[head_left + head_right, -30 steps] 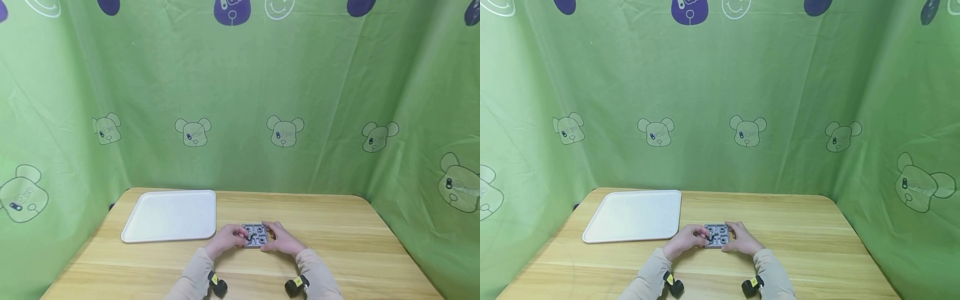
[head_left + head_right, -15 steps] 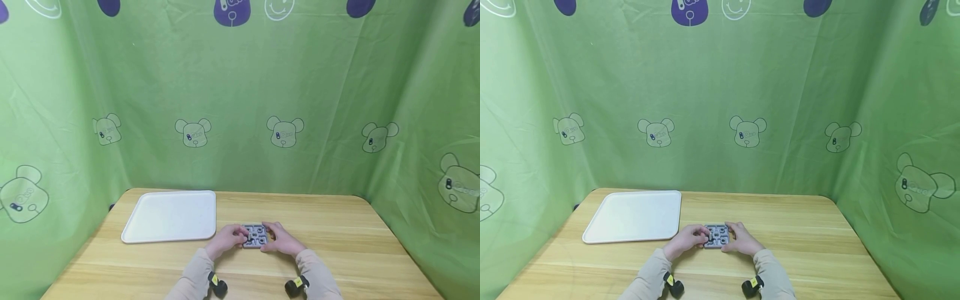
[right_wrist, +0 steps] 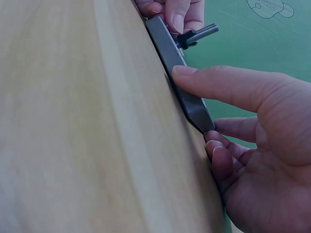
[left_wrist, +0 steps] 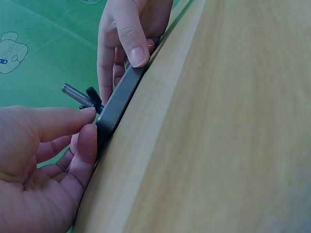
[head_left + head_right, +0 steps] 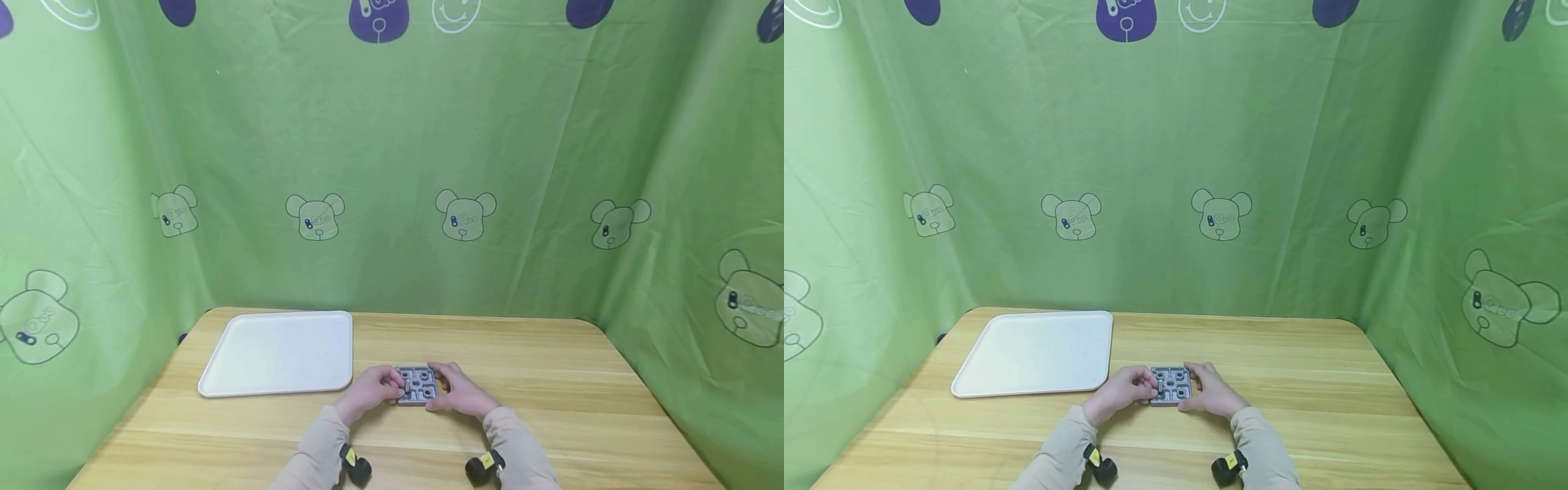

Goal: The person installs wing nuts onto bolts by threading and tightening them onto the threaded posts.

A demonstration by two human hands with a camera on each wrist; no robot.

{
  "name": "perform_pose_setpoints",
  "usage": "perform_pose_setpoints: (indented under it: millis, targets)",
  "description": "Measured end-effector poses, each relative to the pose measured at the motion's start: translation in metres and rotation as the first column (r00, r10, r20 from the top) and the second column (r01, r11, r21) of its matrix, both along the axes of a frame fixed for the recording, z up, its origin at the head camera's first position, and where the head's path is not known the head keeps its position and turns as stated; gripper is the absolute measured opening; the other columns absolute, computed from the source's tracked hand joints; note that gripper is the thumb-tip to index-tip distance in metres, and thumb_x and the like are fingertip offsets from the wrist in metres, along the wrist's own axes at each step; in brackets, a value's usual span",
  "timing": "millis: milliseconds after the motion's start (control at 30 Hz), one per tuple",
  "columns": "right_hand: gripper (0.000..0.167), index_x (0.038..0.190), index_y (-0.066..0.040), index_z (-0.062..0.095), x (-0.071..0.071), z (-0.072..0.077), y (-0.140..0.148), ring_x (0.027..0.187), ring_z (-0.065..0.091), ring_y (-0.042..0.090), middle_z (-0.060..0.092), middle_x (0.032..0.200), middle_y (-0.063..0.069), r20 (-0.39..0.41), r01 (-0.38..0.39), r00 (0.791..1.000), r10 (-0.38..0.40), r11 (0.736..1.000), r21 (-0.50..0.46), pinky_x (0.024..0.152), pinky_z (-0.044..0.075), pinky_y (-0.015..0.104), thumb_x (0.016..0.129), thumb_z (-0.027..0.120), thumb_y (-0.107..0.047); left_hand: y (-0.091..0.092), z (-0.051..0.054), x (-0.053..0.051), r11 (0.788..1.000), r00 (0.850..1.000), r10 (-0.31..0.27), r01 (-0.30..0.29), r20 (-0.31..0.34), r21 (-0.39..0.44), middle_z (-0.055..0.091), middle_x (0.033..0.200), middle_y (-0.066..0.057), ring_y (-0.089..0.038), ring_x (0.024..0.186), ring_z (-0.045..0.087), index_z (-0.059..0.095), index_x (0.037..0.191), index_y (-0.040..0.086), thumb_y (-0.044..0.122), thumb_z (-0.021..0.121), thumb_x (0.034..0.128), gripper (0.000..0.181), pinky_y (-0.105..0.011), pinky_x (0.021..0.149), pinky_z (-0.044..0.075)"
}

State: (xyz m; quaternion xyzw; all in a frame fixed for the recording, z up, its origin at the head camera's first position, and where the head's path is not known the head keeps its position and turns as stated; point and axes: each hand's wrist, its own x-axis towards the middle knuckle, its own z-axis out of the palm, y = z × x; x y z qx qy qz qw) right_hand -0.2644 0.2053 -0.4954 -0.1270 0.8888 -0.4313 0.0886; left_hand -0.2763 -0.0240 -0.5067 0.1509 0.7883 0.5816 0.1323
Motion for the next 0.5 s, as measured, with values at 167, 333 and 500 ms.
perform_pose_setpoints:
  millis: [167,333,500]
  targets:
    - [0.090,0.145,-0.004,0.041,0.0002,-0.0002,0.0000,0.117,0.050,0.030,0.050,0.127,0.014,-0.001,0.002,1.000,-0.002,1.000,0.004,0.107,0.035,0.059,0.067,0.084,-0.019,0.0000,0.0017,0.0002,1.000,1.000,-0.005,0.005,0.001,0.004,0.060,0.082,-0.002,-0.011,0.073,0.055,0.067,0.096,0.001,0.003,0.073,0.0742,0.023,-0.020,0.063,0.049]
    - [0.090,0.145,-0.003,0.041,-0.0005,-0.0004,0.0003,0.117,0.049,0.030,0.049,0.127,0.014,-0.002,-0.002,1.000,0.002,1.000,0.001,0.108,0.034,0.059,0.067,0.084,-0.020,-0.0001,0.0027,0.0005,1.000,1.000,-0.008,0.008,0.003,-0.013,0.060,0.082,-0.001,-0.011,0.073,0.054,0.069,0.098,0.002,0.004,0.074,0.0727,0.026,-0.021,0.063,0.048]
    - [0.090,0.145,-0.003,0.041,-0.0004,0.0002,0.0002,0.117,0.049,0.030,0.050,0.126,0.014,0.002,-0.003,1.000,0.003,1.000,-0.003,0.108,0.034,0.059,0.067,0.084,-0.019,-0.0002,0.0012,-0.0007,0.999,1.000,-0.010,0.009,-0.011,-0.046,0.060,0.082,0.000,-0.011,0.074,0.055,0.070,0.098,0.003,0.005,0.072,0.0786,0.020,-0.020,0.064,0.050]
